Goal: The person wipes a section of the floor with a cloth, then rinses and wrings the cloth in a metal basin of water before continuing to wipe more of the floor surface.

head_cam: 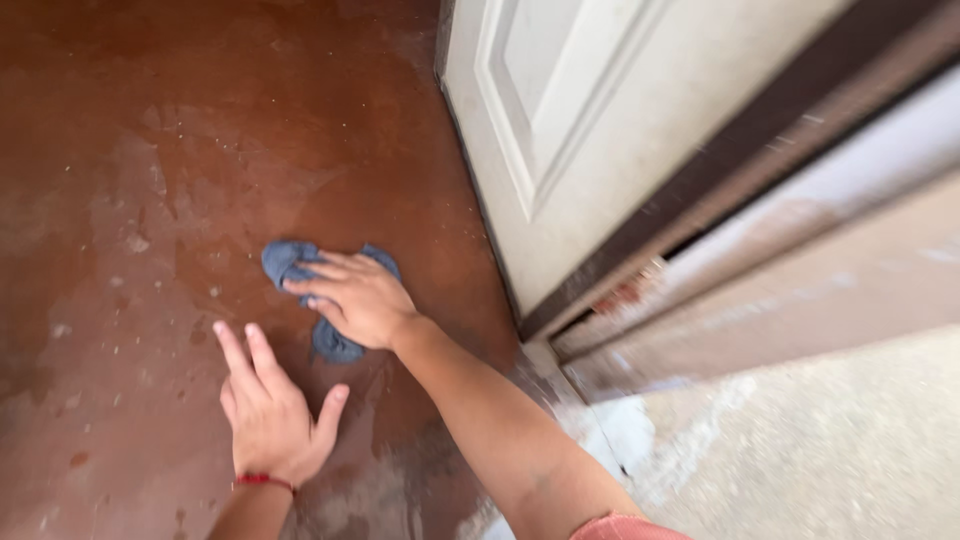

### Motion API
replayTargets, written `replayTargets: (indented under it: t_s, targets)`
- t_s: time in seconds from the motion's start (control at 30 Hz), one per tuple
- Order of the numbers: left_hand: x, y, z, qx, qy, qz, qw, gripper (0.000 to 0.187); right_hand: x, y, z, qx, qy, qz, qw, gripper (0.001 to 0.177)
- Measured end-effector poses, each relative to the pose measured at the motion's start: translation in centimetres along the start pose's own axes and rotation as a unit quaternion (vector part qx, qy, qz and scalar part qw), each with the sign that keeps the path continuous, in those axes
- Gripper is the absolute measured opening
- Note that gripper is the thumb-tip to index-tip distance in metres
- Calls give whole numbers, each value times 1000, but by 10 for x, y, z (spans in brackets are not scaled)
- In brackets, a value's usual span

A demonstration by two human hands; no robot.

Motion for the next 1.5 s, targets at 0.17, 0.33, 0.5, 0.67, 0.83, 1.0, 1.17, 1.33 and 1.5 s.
replayTargets:
  t_s: [0.17,0.33,0.5,0.67,0.83,1.0,1.17,1.33,1.5]
  targets:
    - [-2,-18,-13,7,40,-167,985,102,-22,-35,-66,16,15,47,999,32]
    - [-20,-42,-73,-36,3,-49,998,92,-21,-69,-123,80,135,12,987,32]
    - [-19,-50,-98,-71,80,-22,994,102,-43,-69,-154,135,256,-56,956,36]
    - [-21,-52,-97,-67,84,-39,993,113,-80,-42,-117,124,250,-100,955,37]
    - [-20,-56,-98,-54,89,-56,993,114,-153,-25,-99,59,95,-30,993,36]
    - [-17,-58,-98,-55,93,-27,994,108,-135,-57,-135,43,27,10,999,31]
    - [-23,-51,-98,-93,83,-18,992,105,-75,-99,-180,90,161,-52,981,34]
    - [-23,-50,-100,-103,66,-32,992,107,-80,-110,-223,114,301,-90,942,34]
    - [-14,-59,-97,-106,99,-76,987,106,-121,-100,-242,132,366,-120,914,34]
Point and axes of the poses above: each hand's wrist, its own z-axis towards the middle knuckle, its own y-axis out of the palm, x = y × z, the point moved 5 cm from there along z, towards the middle knuckle, and after that the axes turned 10 degrees about -z, right-handed, at the moved point
